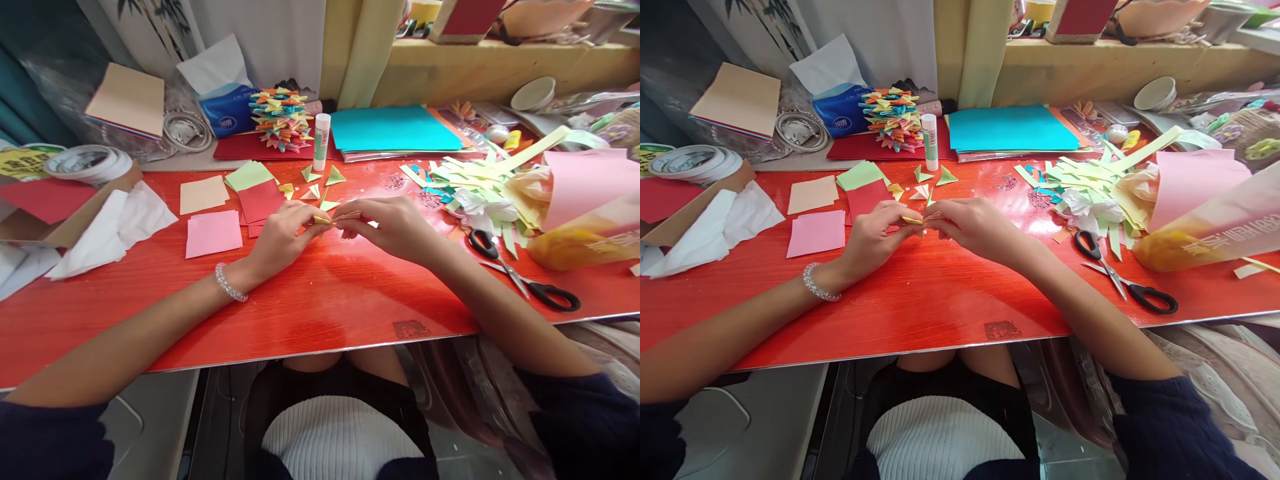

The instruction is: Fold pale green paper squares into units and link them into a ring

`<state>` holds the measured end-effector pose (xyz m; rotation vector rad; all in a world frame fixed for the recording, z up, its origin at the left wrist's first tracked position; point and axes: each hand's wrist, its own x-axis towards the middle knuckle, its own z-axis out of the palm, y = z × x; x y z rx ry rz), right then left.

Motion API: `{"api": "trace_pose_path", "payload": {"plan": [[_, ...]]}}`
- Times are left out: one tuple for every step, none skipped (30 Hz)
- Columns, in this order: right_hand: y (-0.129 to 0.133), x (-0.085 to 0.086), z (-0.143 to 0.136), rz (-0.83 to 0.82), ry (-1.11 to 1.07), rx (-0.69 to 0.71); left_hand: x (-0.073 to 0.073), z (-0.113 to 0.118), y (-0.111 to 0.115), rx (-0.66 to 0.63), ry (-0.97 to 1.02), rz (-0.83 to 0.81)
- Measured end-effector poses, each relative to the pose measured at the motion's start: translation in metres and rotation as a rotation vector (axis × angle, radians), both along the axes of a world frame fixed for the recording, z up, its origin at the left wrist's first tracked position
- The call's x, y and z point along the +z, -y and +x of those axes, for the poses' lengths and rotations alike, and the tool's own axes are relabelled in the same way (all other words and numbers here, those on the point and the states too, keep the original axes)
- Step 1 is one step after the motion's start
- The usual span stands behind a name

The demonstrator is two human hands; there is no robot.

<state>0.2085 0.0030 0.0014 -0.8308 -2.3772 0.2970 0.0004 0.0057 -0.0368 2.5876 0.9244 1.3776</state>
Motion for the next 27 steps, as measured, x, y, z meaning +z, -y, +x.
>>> {"api": "trace_pose_path", "payload": {"plan": [[0.0,-0.001,0.0,0.043,0.007,-0.002,0.0,0.0,0.0,0.006,-0.004,0.042],[0.0,-0.002,0.001,0.086,0.015,-0.002,0.0,0.001,0.0,0.013,-0.007,0.073],[0.0,-0.002,0.001,0.13,0.026,0.0,0.0,0.001,0.001,0.023,-0.007,0.095],[0.0,-0.003,0.002,0.169,0.041,0.005,0.0,0.001,0.001,0.032,-0.004,0.112],[0.0,-0.004,0.002,0.204,0.058,0.009,0.0,0.002,0.001,0.039,-0.001,0.129],[0.0,-0.005,0.003,0.235,0.072,0.011,0.0,0.002,0.002,0.044,0.001,0.146],[0.0,-0.005,0.003,0.262,0.082,0.01,-0.001,0.002,0.002,0.047,-0.002,0.163],[0.0,-0.006,0.003,0.286,0.087,0.012,-0.001,0.003,0.002,0.049,-0.005,0.179],[0.001,-0.006,0.003,0.308,0.088,0.015,-0.001,0.003,0.002,0.052,-0.009,0.193],[0.001,-0.006,0.003,0.326,0.088,0.02,-0.001,0.003,0.002,0.054,-0.011,0.206],[0.001,-0.006,0.003,0.343,0.088,0.029,-0.002,0.003,0.002,0.059,-0.011,0.217],[0.0,-0.007,0.003,0.356,0.093,0.037,-0.002,0.003,0.002,0.066,-0.008,0.224],[0.0,-0.007,0.003,0.367,0.098,0.045,-0.002,0.003,0.002,0.072,-0.006,0.23],[0.0,-0.007,0.003,0.374,0.102,0.05,-0.002,0.003,0.002,0.077,-0.005,0.234],[0.0,-0.008,0.003,0.375,0.107,0.052,-0.002,0.003,0.002,0.079,-0.005,0.237],[-0.001,-0.008,0.003,0.371,0.11,0.05,-0.002,0.003,0.002,0.077,-0.005,0.242],[-0.001,-0.009,0.003,0.36,0.11,0.045,-0.002,0.003,0.002,0.073,-0.007,0.249],[0.0,-0.009,0.003,0.339,0.112,0.037,-0.002,0.003,0.002,0.067,-0.008,0.254],[0.0,-0.009,0.003,0.311,0.117,0.028,-0.002,0.003,0.002,0.064,-0.011,0.256],[0.001,-0.009,0.003,0.279,0.122,0.017,-0.001,0.003,0.003,0.064,-0.014,0.251],[0.002,-0.008,0.002,0.245,0.124,0.004,-0.001,0.003,0.003,0.069,-0.02,0.239],[0.004,-0.007,0.001,0.213,0.118,-0.011,-0.001,0.003,0.003,0.076,-0.027,0.224],[0.005,-0.006,-0.001,0.178,0.101,-0.024,0.0,0.003,0.004,0.086,-0.038,0.206],[0.006,-0.004,-0.002,0.139,0.071,-0.032,0.0,0.002,0.004,0.099,-0.051,0.19],[0.007,-0.002,-0.004,0.092,0.034,-0.033,0.0,0.002,0.004,0.11,-0.064,0.179],[0.007,0.0,-0.006,0.038,-0.002,-0.027,0.0,0.002,0.004,0.123,-0.077,0.174],[0.007,0.001,-0.007,-0.015,-0.033,-0.015,0.0,0.002,0.003,0.136,-0.087,0.175]]}}
